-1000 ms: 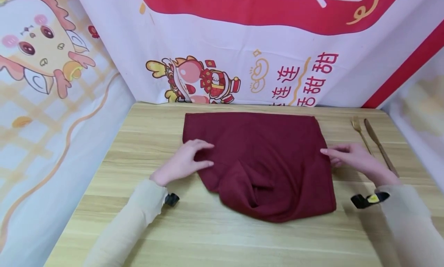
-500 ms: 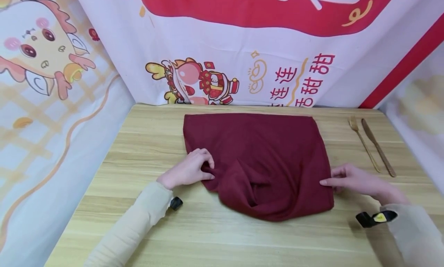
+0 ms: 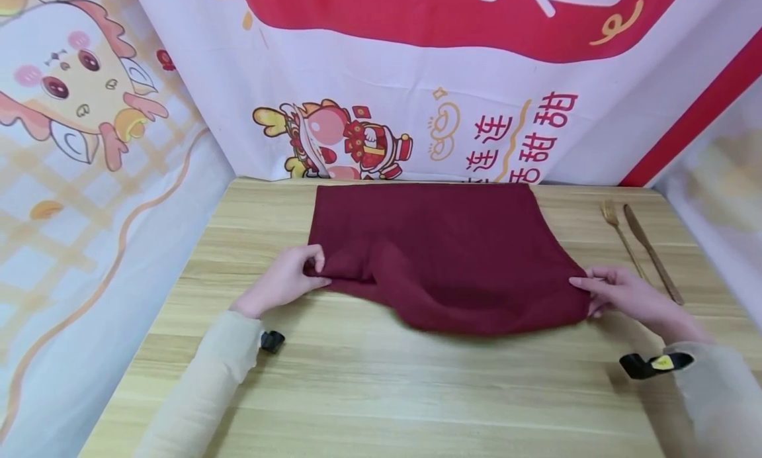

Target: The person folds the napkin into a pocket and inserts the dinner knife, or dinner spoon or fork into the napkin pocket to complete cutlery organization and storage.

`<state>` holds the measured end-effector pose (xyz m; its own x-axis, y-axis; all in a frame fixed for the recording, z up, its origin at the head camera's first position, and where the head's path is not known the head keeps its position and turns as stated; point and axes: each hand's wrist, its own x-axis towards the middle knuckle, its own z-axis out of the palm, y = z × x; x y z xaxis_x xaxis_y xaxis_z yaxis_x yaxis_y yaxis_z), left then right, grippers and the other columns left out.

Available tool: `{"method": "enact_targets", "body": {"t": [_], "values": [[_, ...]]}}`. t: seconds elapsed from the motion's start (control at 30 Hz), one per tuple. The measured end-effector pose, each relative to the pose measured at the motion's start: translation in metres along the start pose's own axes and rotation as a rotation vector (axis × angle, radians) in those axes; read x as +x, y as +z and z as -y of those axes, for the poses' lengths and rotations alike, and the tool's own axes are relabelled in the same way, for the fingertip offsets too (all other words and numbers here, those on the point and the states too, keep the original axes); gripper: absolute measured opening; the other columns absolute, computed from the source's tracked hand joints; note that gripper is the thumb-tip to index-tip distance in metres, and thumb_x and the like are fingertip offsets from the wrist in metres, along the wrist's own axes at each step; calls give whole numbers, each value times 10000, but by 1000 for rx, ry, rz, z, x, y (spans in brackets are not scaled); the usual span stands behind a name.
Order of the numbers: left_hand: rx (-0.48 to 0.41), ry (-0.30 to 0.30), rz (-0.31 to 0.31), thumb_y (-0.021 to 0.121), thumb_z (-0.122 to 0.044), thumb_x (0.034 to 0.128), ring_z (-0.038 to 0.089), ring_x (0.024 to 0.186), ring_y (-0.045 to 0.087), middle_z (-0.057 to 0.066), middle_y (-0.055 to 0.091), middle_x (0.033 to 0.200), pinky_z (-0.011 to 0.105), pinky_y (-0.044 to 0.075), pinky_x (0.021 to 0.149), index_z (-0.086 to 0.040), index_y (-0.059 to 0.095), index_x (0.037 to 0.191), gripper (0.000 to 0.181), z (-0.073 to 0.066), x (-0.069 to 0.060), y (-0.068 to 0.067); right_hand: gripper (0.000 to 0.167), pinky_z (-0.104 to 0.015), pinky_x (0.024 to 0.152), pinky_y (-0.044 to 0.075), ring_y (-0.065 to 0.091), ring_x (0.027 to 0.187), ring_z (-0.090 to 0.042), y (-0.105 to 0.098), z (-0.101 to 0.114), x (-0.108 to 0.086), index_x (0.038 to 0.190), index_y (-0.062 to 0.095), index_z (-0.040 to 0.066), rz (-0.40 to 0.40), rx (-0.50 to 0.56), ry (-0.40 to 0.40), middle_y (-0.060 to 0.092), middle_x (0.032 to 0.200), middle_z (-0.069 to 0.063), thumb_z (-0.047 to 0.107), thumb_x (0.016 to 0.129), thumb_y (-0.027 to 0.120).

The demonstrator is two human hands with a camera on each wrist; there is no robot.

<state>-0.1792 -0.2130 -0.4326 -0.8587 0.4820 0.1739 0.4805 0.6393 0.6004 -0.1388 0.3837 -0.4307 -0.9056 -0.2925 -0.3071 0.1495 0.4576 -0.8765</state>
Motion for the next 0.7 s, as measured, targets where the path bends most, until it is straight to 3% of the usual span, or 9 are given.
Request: {"method": "enact_targets", "body": {"t": [0.1,0.2,0.37,0.43,0.53,0.6,0.7], "values": [[2,-37,27,890,-36,765,168,759,620,-12,640,811,377,513,708,-92,577,921,354,1,-3,-5,231,-358,647,591,695,678,-203,0,-2,-1,952,601,-4,-29,16,22,700,784,-82,195,1065,572],[44,-38,37,900,-97,776,207,941,649,45,677,1021,408,523,845,-55,615,1147,470,-5,1,-4,262,-373,675,600,696,695,-202,3,-1,-2,964,634,-17,-43,-10,43,704,785,-94,228,1052,602],[134,41,24,911,-182,784,281,1239,515,88,566,1331,471,406,1054,-94,566,1385,698,-33,22,8,378,-366,693,598,695,747,-196,9,5,-10,1160,633,-87,-69,-138,39,726,874,-112,255,1006,678],[174,100,30,917,-191,775,297,1284,474,98,537,1383,494,374,1070,-125,562,1413,732,-45,32,17,428,-337,678,591,694,786,-152,10,10,-13,1238,617,-84,-141,-209,-23,734,966,-130,241,978,719],[242,190,86,911,-206,779,285,1329,442,96,519,1437,495,326,1097,-170,587,1418,718,-58,45,32,440,-252,660,564,679,822,-65,13,20,-17,1254,637,-47,-293,-311,-135,727,1041,-160,230,939,769],[272,239,147,890,-204,803,263,1330,457,90,545,1428,472,311,1115,-186,643,1377,625,-63,51,41,415,-195,672,541,666,853,-19,16,29,-18,1229,683,2,-381,-354,-187,722,1094,-160,243,912,802],[284,270,208,834,-184,865,226,1247,534,61,638,1313,427,348,1090,-188,750,1236,380,-67,58,50,392,-135,738,492,631,918,16,28,44,-18,1209,726,84,-452,-376,-223,721,1145,-115,288,890,823]]}}
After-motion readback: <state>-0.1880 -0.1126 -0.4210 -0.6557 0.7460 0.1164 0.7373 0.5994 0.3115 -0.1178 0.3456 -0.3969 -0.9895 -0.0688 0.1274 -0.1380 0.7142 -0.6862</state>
